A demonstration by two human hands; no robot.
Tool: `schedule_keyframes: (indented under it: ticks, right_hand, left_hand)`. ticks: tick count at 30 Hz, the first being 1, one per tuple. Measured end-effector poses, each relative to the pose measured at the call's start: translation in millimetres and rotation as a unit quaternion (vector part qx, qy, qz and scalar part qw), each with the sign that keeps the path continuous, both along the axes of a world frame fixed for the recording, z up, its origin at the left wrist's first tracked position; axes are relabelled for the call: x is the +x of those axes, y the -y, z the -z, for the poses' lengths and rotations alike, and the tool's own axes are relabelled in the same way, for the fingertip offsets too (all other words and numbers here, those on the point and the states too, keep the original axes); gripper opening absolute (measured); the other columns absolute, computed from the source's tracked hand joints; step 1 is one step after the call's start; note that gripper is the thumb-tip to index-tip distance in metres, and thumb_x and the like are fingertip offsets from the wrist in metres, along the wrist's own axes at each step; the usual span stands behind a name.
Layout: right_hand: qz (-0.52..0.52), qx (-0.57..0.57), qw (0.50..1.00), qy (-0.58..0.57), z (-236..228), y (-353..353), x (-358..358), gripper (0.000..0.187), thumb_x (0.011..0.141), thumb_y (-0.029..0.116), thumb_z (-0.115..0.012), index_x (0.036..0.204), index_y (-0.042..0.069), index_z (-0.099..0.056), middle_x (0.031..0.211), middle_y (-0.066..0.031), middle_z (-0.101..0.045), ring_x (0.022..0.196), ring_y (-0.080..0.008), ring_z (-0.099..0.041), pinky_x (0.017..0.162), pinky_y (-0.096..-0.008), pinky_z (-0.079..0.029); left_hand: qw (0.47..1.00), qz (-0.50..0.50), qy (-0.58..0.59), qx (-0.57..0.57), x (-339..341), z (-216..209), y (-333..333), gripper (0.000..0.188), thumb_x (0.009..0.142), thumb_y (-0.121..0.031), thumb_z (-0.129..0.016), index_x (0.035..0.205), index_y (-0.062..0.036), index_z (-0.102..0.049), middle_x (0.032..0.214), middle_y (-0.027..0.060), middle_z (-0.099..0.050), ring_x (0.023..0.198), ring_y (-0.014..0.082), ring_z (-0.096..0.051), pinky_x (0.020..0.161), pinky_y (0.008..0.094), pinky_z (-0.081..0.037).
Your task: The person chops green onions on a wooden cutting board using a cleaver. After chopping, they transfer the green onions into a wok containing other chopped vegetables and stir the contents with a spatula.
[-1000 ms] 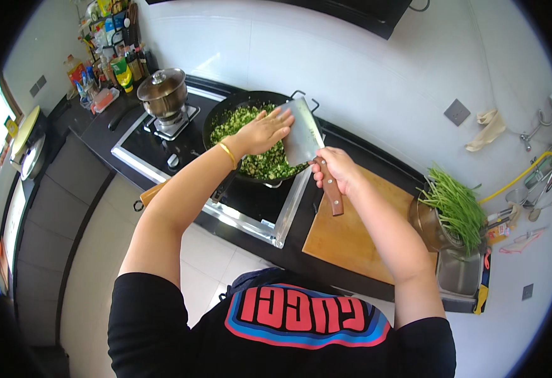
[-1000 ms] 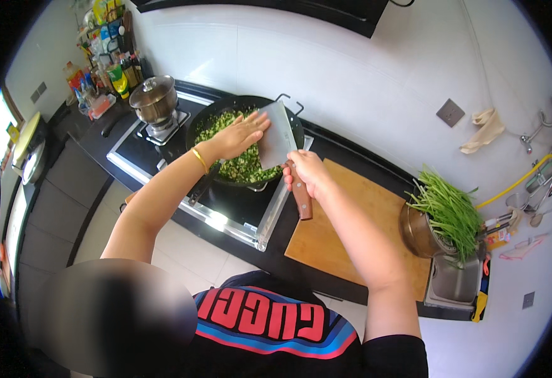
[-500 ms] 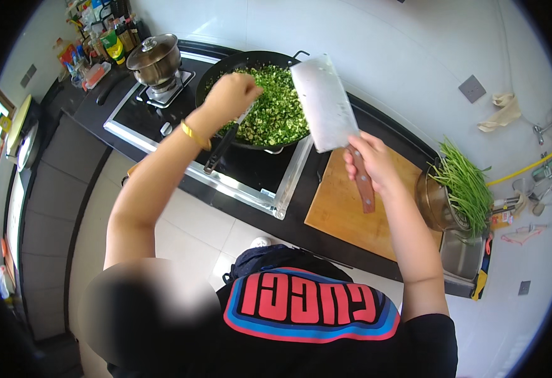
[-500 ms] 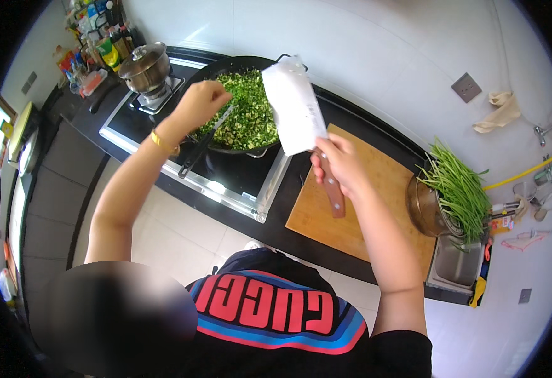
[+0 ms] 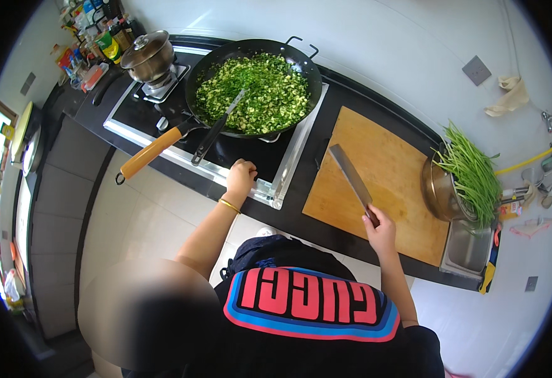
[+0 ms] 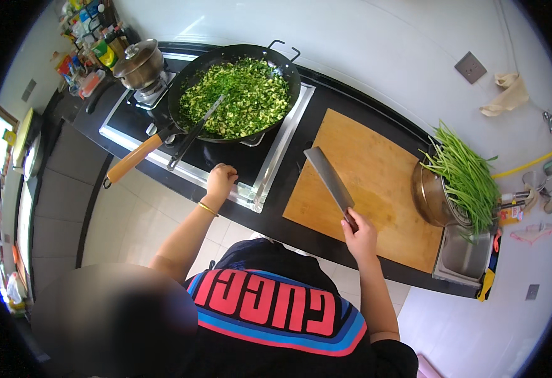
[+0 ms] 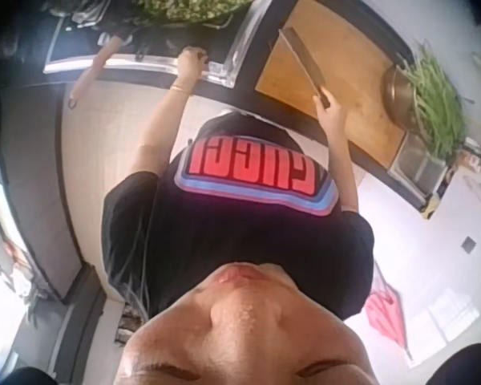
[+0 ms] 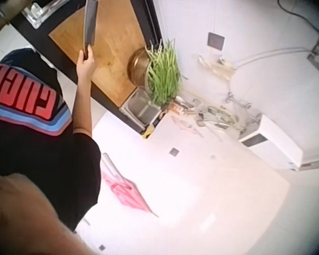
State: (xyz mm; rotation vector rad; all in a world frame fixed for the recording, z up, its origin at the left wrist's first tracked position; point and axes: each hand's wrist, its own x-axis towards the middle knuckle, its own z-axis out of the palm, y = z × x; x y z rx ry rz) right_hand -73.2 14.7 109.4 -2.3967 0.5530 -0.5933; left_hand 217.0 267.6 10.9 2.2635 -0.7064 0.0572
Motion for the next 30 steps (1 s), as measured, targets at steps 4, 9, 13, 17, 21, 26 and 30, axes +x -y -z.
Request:
schedule_keyframes:
  ticks: [4,9,13,17,21,26,30]
  right_hand:
    - [-0.004,-0.062,0.998,-0.007,16,-2,-7,0.031,0.072,0.01,-0.068,0.102,0.004,-0.061,0.085,-0.012,-0.063,0.078,-0.0284,-0.06,0.068,-0.0348,-0.048]
    - [-0.015,-0.105,0.994,0.0,2,-3,-6,0.031,0.071,0.01,-0.069,0.101,0.005,-0.061,0.083,-0.0107,-0.061,0.076,-0.0283,-0.058,0.066,-0.0357,-0.047]
    - [-0.035,-0.179,0.982,0.045,-27,2,8,0.036,0.069,0.01,-0.071,0.102,0.006,-0.058,0.082,-0.0105,-0.06,0.075,-0.028,-0.058,0.064,-0.0351,-0.047]
    - [-0.059,-0.231,0.97,0.048,-72,-1,59,0.033,0.066,0.008,-0.072,0.094,0.006,-0.055,0.078,-0.0098,-0.06,0.073,-0.0285,-0.058,0.062,-0.0364,-0.046]
    - [-0.109,-0.254,0.959,0.067,-103,-7,122,0.031,0.063,0.005,-0.072,0.086,0.006,-0.052,0.074,-0.0095,-0.059,0.071,-0.0286,-0.058,0.061,-0.0382,-0.046]
    - [-0.162,-0.285,0.941,0.085,-122,-18,178,0.029,0.062,0.006,-0.071,0.082,0.006,-0.05,0.071,-0.0094,-0.058,0.071,-0.0283,-0.057,0.062,-0.0392,-0.046]
    - [-0.192,-0.308,0.929,0.069,-127,-23,199,0.027,0.064,0.01,-0.071,0.081,0.006,-0.05,0.073,-0.0095,-0.059,0.072,-0.0277,-0.058,0.063,-0.0389,-0.047]
  left_hand:
    - [0.999,0.023,0.011,0.044,-1,3,3,0.003,0.07,-0.006,-0.063,0.071,-0.0044,-0.061,0.076,0.0103,-0.056,0.074,0.0297,-0.058,0.066,0.0378,-0.047]
    - [0.993,0.048,0.061,0.087,-14,-4,9,0.009,0.073,0.002,-0.051,0.08,-0.0032,-0.052,0.08,0.015,-0.05,0.083,0.0339,-0.053,0.074,0.0386,-0.044]
    - [0.989,0.098,0.053,-0.099,-50,-83,35,0.013,0.074,0.006,-0.052,0.083,-0.0011,-0.047,0.08,0.0167,-0.049,0.079,0.0362,-0.051,0.069,0.0418,-0.043]
    - [0.961,0.149,0.115,-0.202,-62,-180,80,0.005,0.079,0.002,-0.051,0.082,-0.0012,-0.049,0.08,0.0171,-0.051,0.077,0.0371,-0.052,0.067,0.0422,-0.043]
    - [0.948,0.177,0.167,-0.205,-48,-202,115,0.025,0.082,-0.002,-0.052,0.107,0.0,-0.054,0.103,0.0184,-0.057,0.096,0.0359,-0.054,0.08,0.0392,-0.045]
    - [0.952,0.202,0.23,-0.024,-12,-194,116,0.051,0.09,-0.027,-0.042,0.133,-0.0001,-0.034,0.139,0.0175,-0.033,0.13,0.0332,-0.028,0.106,0.0431,-0.022]
    - [0.95,0.195,0.234,0.061,17,-190,106,0.059,0.092,-0.042,-0.033,0.136,-0.0015,-0.03,0.142,0.016,-0.029,0.132,0.0323,-0.025,0.107,0.0442,-0.019]
